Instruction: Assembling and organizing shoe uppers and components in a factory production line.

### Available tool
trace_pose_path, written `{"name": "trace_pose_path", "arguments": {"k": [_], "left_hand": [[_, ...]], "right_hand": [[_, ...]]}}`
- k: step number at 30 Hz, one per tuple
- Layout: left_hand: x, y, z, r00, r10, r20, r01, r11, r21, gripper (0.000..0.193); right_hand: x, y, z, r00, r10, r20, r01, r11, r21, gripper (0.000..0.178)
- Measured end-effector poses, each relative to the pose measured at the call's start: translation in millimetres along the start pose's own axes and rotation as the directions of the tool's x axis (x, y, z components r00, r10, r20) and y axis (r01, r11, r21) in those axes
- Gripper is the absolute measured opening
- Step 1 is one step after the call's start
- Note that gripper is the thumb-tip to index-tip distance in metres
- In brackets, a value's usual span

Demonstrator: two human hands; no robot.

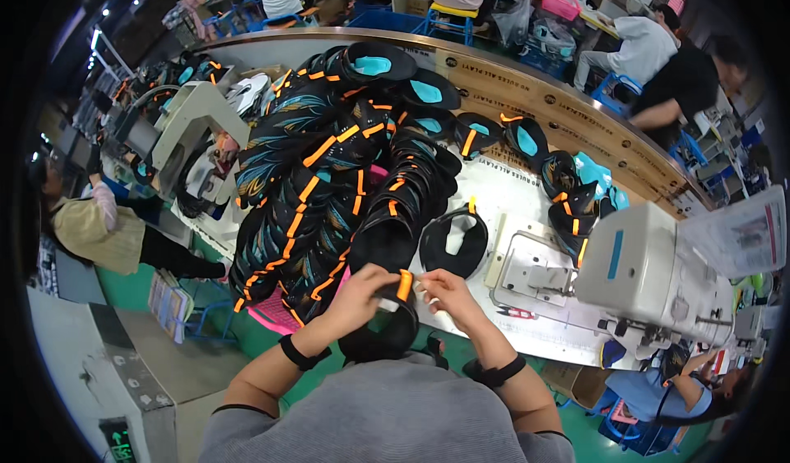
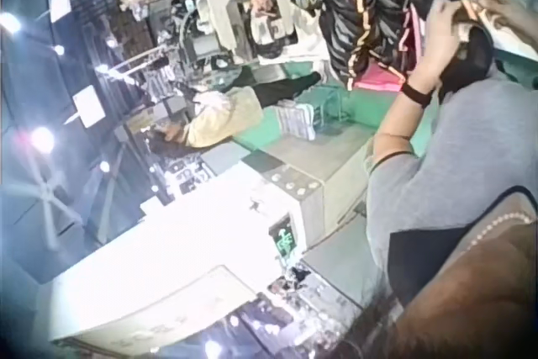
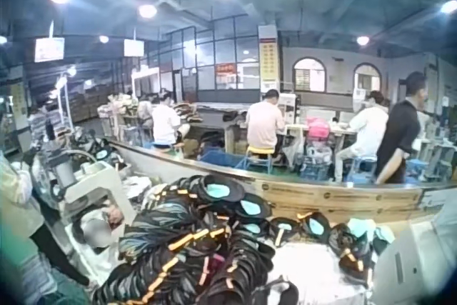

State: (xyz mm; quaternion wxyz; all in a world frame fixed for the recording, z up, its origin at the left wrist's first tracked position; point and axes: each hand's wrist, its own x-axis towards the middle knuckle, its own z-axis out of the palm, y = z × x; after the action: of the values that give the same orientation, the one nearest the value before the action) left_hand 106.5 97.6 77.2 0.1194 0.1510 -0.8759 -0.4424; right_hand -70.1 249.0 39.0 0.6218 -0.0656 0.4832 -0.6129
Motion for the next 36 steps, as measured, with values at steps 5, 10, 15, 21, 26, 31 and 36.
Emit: {"name": "trace_pose_path", "arguments": {"k": [5,10,15,21,26,31,36], "left_hand": [[36.6,-60.7,-6.0,0.936,0.02,-0.351,0.108,0.934,0.341,0.048],[115.5,-117.3,10.0,0.862,0.255,-0.438,0.077,0.788,0.611,0.07],[116.3,-119.6,-14.1,0.964,0.176,-0.199,-0.033,0.823,0.567,0.065],[92.1,-15.9,-33.1,0.914,0.305,-0.268,-0.265,0.948,0.176,0.049],[72.1,3.7,32.1,0.916,-0.24,0.32,0.4,0.526,-0.75,0.018],[48.2,22.5,30.0,0.898,-0.234,0.373,0.437,0.376,-0.817,0.019],[27.5,43.4,28.5,0.934,-0.198,0.298,0.357,0.457,-0.814,0.019]], "right_hand": [[46.7,-29.1,-45.9,0.417,-0.909,0.0,-0.078,-0.036,-0.996,0.036],[79.4,-34.8,-94.0,0.558,-0.826,-0.087,-0.062,0.063,-0.996,0.013],[4.3,-43.0,-42.6,0.555,-0.829,-0.069,0.101,0.15,-0.984,0.021],[-55.3,-25.8,-12.2,0.495,-0.869,-0.01,0.149,0.096,-0.984,0.028],[-84.0,-17.5,23.3,0.581,-0.795,0.176,0.284,-0.005,-0.959,0.034],[-112.7,-20.0,28.7,0.791,-0.611,-0.028,0.448,0.61,-0.654,0.031],[-103.8,-37.7,38.2,0.941,-0.314,-0.126,0.292,0.942,-0.165,0.022]]}}
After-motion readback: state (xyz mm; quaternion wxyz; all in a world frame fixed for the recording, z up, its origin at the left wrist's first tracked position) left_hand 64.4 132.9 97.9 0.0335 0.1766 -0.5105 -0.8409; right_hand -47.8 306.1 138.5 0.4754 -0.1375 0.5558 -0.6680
